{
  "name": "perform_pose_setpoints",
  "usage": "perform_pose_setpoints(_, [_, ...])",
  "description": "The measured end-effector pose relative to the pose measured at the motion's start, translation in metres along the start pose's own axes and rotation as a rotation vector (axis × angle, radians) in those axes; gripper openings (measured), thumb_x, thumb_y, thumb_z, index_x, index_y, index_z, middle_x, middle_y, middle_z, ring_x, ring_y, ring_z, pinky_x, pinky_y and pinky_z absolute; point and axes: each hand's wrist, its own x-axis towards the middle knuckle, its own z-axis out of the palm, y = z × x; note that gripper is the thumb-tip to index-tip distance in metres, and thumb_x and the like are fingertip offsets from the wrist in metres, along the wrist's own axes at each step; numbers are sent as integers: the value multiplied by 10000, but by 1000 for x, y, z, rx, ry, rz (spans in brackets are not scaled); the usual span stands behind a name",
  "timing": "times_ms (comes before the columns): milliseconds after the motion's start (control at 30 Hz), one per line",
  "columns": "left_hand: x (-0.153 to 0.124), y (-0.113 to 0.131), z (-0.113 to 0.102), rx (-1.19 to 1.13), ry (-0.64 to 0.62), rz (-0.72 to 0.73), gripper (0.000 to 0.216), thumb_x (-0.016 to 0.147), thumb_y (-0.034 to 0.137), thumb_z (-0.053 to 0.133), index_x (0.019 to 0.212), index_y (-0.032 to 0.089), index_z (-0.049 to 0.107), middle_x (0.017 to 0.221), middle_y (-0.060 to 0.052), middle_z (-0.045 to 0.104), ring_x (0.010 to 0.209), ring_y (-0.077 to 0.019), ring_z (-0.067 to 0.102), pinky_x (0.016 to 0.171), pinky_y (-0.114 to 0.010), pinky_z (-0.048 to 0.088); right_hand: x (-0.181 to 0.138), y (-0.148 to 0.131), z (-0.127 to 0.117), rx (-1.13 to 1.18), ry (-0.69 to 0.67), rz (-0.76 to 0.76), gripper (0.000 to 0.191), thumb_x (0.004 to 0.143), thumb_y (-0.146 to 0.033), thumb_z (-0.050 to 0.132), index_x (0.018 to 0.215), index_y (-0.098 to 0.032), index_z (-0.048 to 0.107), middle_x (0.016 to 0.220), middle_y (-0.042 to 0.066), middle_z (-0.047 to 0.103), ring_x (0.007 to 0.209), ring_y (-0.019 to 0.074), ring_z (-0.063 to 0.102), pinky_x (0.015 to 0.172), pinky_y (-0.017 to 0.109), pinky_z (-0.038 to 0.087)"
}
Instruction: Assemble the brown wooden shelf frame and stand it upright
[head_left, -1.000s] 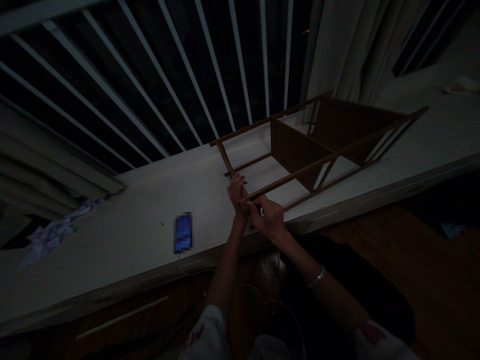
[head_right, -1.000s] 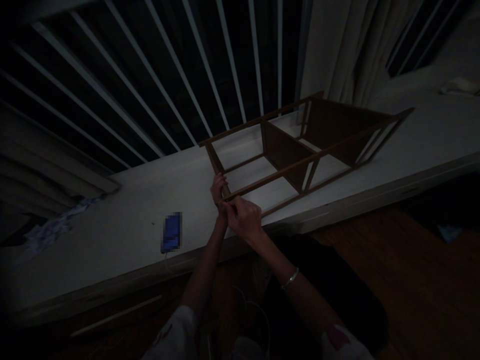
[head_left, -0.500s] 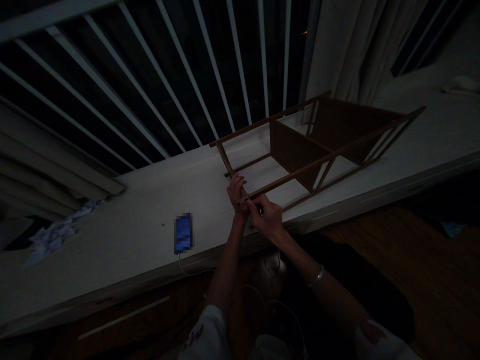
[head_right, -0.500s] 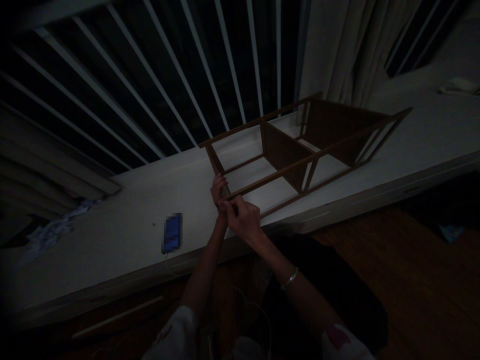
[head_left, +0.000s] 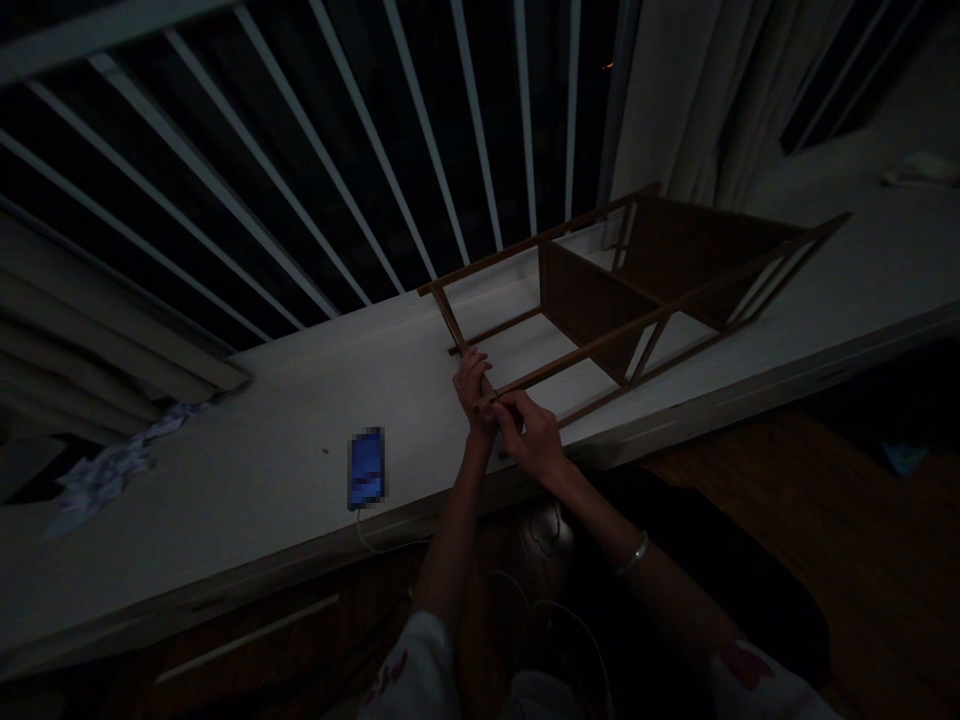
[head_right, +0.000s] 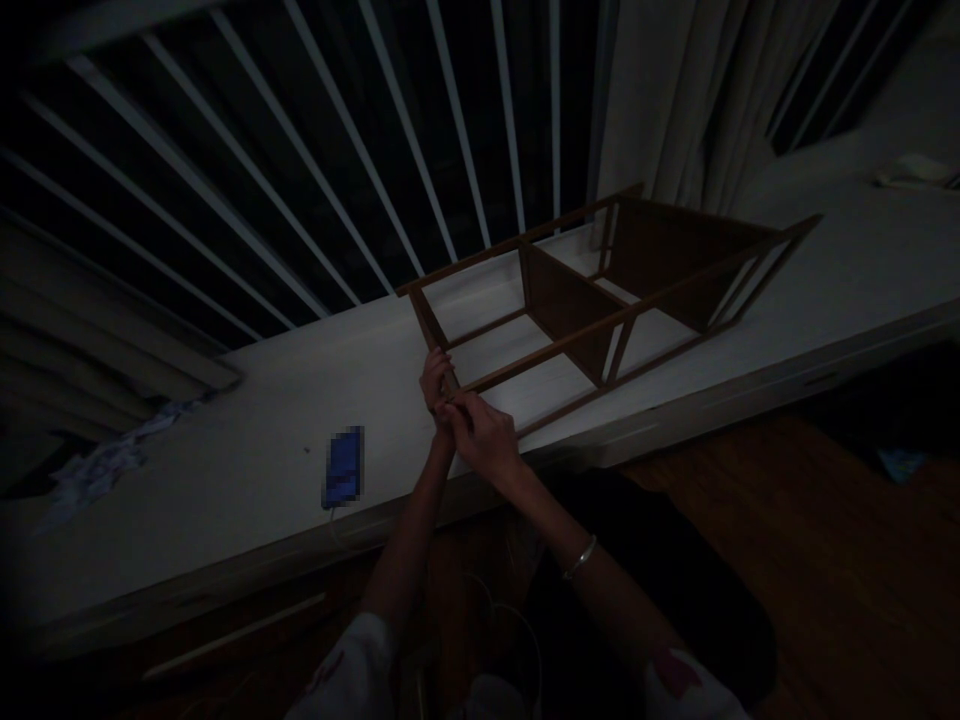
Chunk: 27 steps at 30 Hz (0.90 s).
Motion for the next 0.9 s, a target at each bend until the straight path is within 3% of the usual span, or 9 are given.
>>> perform_pose_setpoints(567, [1,3,1,-14,29,34,780,721,747,31,868,181,546,1015,-132,606,1169,-289,477,939,-466,340,1,-3,-2,150,-30,140,169,869,-335,433,773,-209,492,650,-5,585,592,130,564,578,229,434])
perform_pose_setpoints(900, [-1,-3,1,-37,29,85,738,747,720,59,894,186,547,1029,-124,598,1174,-282,473,948,-463,335,0,1,2,191,-3,109,190,873,-358,433,794,-204,512,663,-2,595,579,124,561,553,222,434])
